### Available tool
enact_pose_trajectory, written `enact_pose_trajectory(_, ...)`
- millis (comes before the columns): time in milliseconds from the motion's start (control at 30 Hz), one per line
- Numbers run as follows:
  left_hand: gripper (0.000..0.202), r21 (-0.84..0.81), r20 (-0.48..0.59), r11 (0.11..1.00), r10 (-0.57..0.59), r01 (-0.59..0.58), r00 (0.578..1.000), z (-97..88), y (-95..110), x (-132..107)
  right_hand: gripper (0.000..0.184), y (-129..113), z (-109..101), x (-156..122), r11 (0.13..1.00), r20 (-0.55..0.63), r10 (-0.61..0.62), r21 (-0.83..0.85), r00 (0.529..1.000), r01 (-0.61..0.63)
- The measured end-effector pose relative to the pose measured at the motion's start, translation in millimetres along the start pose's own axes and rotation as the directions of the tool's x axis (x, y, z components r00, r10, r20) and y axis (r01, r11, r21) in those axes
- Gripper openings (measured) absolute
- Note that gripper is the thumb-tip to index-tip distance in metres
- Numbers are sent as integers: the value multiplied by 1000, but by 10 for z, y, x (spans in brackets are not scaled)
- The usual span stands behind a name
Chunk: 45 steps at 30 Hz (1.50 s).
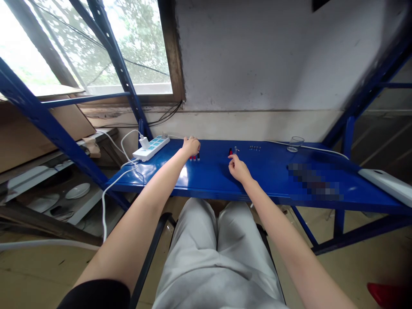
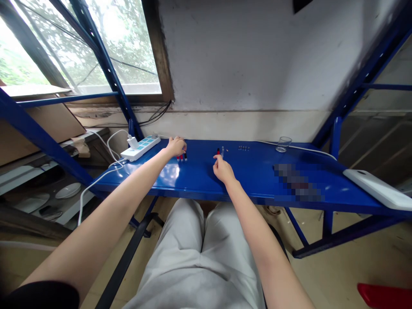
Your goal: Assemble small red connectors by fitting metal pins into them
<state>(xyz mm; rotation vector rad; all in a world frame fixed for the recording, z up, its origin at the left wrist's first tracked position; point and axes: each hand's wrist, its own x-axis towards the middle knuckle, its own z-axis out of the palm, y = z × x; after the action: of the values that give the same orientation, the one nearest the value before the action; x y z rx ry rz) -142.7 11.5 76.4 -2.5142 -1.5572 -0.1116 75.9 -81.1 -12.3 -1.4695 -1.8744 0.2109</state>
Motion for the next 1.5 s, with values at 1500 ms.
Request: enact_pose_trajectory(1500, 13, 31, 27, 999, 10, -10, 1000, 1, -51, 12, 33, 27, 3, 2, 1000, 1, -17, 17, 1000, 17)
